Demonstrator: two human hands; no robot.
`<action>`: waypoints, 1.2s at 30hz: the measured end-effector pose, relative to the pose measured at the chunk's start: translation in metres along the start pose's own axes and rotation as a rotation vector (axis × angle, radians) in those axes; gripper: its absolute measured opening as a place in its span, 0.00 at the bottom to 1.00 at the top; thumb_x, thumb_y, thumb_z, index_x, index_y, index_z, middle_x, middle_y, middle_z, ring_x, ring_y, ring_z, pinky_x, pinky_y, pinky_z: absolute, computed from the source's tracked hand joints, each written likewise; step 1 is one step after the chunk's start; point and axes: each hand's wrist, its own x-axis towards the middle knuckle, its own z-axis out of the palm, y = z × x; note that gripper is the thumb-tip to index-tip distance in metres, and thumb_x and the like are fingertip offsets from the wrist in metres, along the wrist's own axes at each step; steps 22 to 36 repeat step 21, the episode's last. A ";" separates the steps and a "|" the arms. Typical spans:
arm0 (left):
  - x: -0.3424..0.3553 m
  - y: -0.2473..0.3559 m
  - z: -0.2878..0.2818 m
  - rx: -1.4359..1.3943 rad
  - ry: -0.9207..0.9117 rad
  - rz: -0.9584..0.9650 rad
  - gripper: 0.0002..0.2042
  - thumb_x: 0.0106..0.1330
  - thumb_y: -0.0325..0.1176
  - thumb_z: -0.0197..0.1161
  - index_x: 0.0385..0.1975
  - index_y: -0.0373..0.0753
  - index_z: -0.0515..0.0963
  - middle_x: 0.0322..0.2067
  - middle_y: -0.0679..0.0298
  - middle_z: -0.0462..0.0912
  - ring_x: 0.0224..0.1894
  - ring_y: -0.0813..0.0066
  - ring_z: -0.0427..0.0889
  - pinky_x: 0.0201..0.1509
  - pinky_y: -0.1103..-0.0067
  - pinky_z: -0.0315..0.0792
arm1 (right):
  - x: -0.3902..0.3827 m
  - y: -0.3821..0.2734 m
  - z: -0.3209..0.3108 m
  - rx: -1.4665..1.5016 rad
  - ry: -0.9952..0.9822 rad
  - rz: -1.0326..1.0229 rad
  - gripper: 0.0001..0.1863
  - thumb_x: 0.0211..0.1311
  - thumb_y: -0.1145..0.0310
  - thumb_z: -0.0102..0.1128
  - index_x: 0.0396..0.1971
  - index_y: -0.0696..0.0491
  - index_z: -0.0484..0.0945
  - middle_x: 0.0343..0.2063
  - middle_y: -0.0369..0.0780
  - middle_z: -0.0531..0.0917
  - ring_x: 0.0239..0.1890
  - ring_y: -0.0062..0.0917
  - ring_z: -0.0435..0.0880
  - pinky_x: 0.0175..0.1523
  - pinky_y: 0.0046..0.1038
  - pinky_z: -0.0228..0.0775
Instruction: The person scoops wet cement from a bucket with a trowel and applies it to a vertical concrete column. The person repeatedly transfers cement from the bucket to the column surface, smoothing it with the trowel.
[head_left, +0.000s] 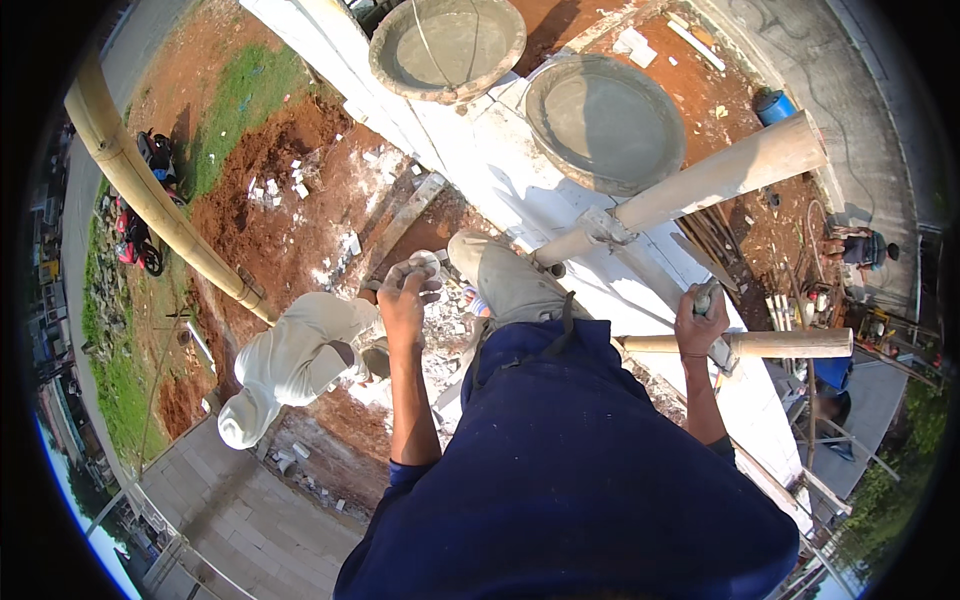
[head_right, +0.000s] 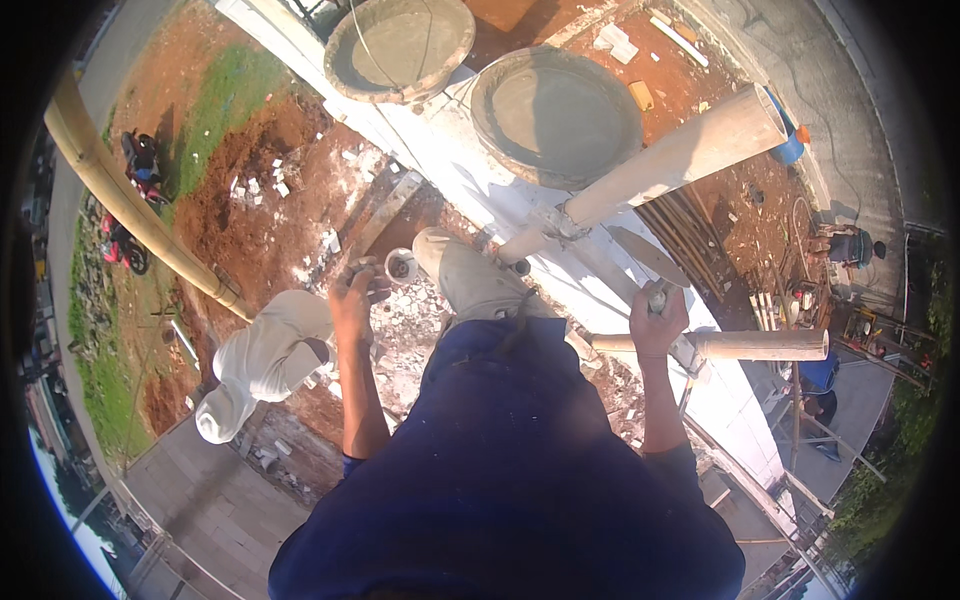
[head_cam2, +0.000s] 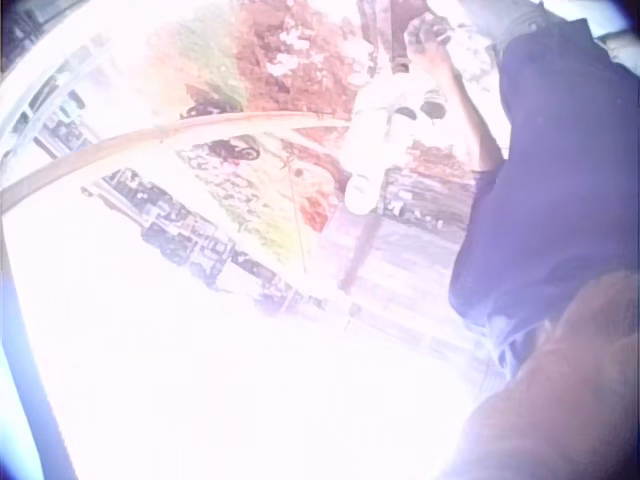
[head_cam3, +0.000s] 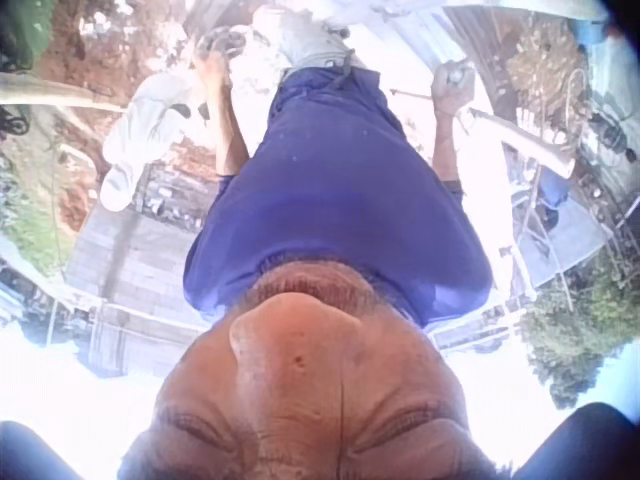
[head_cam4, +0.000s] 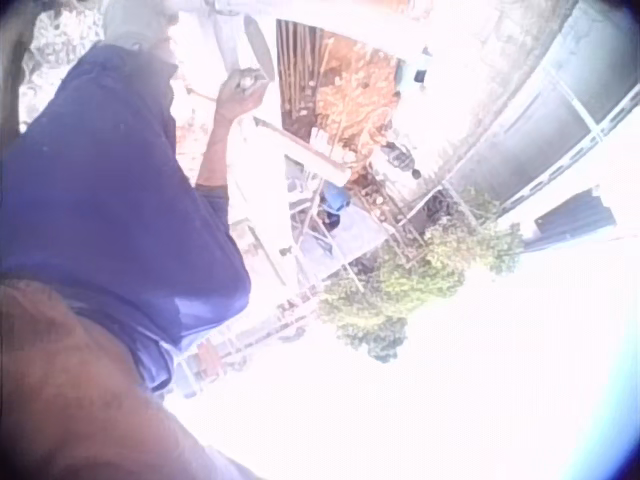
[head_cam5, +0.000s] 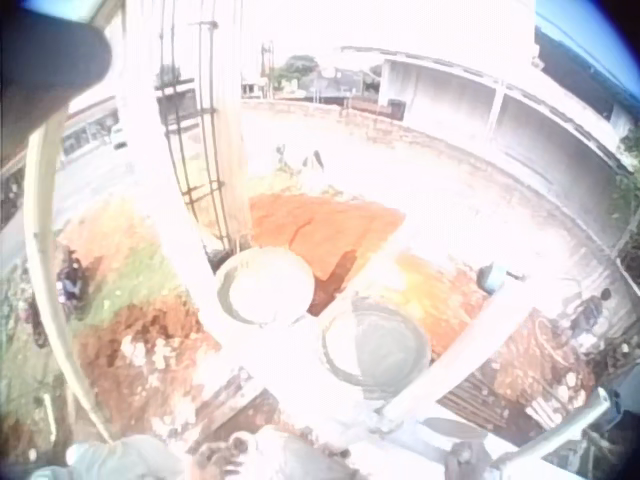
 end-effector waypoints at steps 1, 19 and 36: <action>-0.008 -0.007 -0.010 -0.059 0.032 -0.015 0.13 0.71 0.28 0.57 0.50 0.27 0.79 0.38 0.56 0.86 0.33 0.72 0.86 0.36 0.77 0.81 | 0.000 0.003 0.000 0.007 -0.008 -0.014 0.04 0.60 0.76 0.64 0.33 0.57 0.79 0.24 0.44 0.80 0.23 0.35 0.77 0.32 0.33 0.70; 0.118 0.032 0.080 -0.411 0.070 0.177 0.31 0.76 0.50 0.56 0.68 0.30 0.66 0.62 0.43 0.74 0.58 0.50 0.79 0.56 0.60 0.77 | 0.102 -0.013 -0.026 0.023 0.346 -0.189 0.12 0.71 0.68 0.61 0.37 0.64 0.82 0.28 0.43 0.84 0.29 0.28 0.79 0.37 0.33 0.73; 0.149 0.059 0.119 -0.526 0.082 0.060 0.43 0.75 0.57 0.55 0.76 0.29 0.52 0.74 0.41 0.56 0.70 0.40 0.67 0.64 0.47 0.71 | 0.148 -0.031 -0.035 0.037 0.374 -0.331 0.13 0.72 0.68 0.60 0.37 0.66 0.81 0.28 0.43 0.85 0.28 0.25 0.78 0.36 0.32 0.73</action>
